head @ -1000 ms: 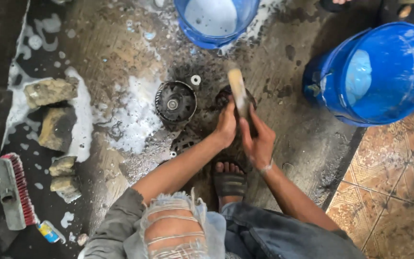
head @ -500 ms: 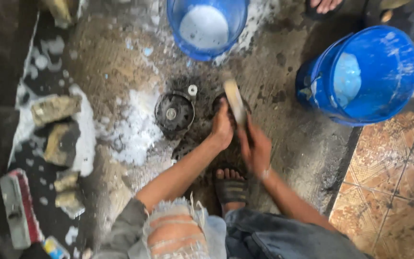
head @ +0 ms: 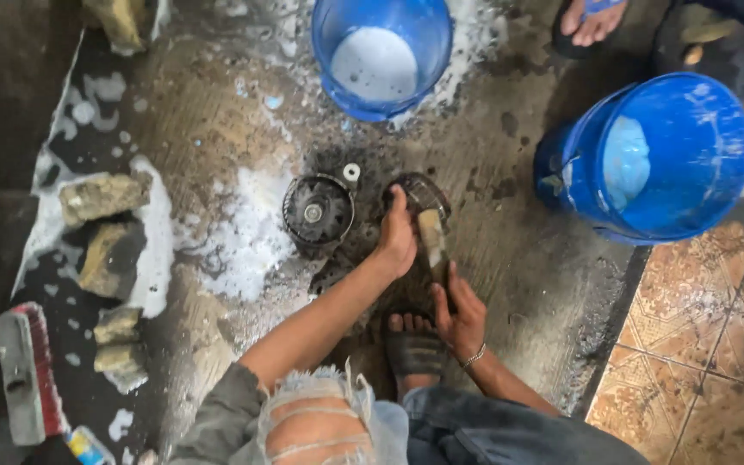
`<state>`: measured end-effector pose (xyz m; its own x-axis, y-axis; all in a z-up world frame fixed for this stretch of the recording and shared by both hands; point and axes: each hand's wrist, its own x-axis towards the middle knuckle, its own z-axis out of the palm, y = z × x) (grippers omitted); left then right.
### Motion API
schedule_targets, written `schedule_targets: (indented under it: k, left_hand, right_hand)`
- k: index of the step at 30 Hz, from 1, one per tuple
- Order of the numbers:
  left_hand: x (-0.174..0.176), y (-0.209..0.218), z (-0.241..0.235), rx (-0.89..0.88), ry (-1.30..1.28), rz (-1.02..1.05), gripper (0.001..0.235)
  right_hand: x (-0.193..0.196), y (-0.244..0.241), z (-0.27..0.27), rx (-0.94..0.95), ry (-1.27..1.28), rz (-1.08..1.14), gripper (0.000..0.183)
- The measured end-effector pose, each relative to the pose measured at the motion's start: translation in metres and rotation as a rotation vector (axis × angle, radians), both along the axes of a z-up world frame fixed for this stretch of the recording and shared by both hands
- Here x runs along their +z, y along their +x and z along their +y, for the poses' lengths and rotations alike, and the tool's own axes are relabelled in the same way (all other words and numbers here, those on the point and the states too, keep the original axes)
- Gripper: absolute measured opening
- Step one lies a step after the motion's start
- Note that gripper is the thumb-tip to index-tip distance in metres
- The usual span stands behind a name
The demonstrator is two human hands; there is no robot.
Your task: The person scrubs a mechanical part on the floor with a brush and soapy water. Another person assists by rinsing the part with water from a bucket. The person continues to scrub the part thoroughly.
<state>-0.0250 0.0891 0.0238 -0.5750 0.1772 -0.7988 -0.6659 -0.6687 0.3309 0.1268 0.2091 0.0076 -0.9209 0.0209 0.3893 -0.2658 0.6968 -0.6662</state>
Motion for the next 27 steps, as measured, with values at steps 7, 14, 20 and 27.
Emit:
schedule_targets:
  k: [7, 14, 20, 27]
  left_hand:
    - [-0.001, -0.003, 0.010, -0.004, -0.010, 0.019, 0.080]
    - [0.029, 0.003, -0.008, 0.061, 0.007, 0.033, 0.094]
    - [0.006, -0.009, -0.006, 0.067, 0.046, 0.095, 0.097]
    - [0.119, 0.003, -0.024, -0.247, -0.080, 0.216, 0.100]
  right_hand:
    - [0.050, -0.078, -0.018, 0.059, 0.018, 0.048, 0.042]
    - [0.022, -0.033, -0.013, 0.068, 0.016, -0.034, 0.045]
    - [0.050, -0.053, -0.023, 0.044, 0.050, 0.017, 0.041]
    - [0.047, -0.072, -0.020, 0.028, 0.044, -0.015, 0.042]
